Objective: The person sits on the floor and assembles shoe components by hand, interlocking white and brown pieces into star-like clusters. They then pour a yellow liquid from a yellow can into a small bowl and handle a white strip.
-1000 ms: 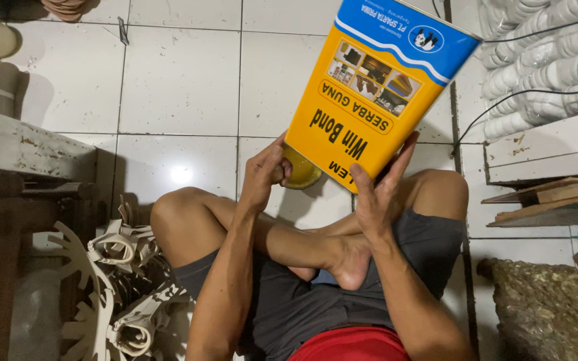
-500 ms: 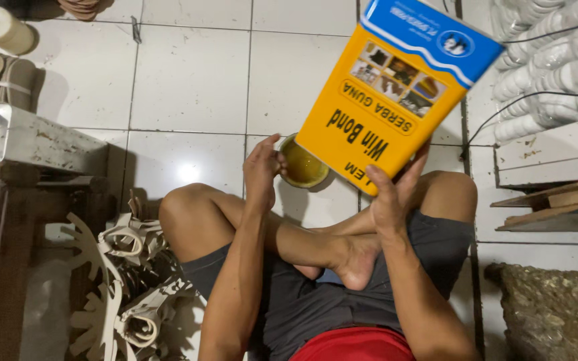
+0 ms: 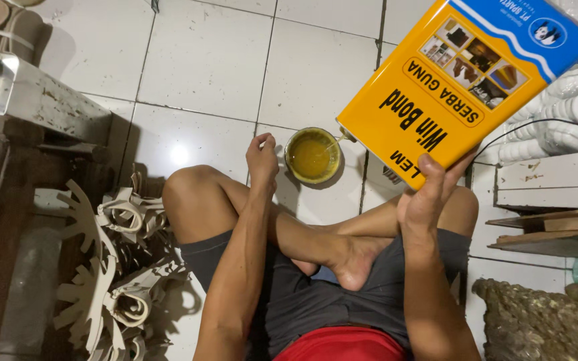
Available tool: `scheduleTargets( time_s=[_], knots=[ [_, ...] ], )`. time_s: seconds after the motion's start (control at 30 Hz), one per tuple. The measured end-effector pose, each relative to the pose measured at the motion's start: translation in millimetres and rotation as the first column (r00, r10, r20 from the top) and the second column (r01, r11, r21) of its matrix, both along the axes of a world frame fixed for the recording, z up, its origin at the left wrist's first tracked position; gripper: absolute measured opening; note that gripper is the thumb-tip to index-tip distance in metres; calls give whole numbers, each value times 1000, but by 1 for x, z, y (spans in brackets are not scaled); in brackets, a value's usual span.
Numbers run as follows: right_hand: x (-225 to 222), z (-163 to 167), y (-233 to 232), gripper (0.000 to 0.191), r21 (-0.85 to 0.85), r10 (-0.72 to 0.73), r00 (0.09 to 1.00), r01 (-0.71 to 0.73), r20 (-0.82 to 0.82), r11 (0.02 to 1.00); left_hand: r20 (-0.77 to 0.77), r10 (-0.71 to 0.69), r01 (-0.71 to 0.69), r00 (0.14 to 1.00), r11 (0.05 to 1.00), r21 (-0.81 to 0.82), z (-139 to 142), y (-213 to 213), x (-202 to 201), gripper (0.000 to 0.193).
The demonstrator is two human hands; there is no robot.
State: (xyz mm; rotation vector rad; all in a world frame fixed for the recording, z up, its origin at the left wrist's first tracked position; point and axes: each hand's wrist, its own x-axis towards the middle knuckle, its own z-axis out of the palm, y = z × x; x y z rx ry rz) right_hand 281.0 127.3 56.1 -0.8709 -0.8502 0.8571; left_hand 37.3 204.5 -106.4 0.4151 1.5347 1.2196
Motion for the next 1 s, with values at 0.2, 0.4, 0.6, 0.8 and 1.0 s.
scheduleTargets(
  time_s=[0.2,0.4,0.6,0.8,1.0],
  knots=[
    [-4,24,-3,85,48,7,999,-8,39,999,-36,-69,70,997,997,20,-19,0,6,39],
    [8,46,-7,84,55,-18,995,13,95,998,-155,-122,123,980,992,-2,-21,-1,8,40],
    [34,46,-3,59,384,-9,949,-118,314,916,-146,-54,53,988,999,-11,-22,-1,7,41],
    [-8,-22,4,78,130,-156,824,101,545,986,-137,-28,29,990,1000,5,-23,-1,7,39],
    [-29,-72,3,102,-58,21,886,6,462,998,-104,-106,102,989,994,-46,-19,-9,8,37]
  ],
)
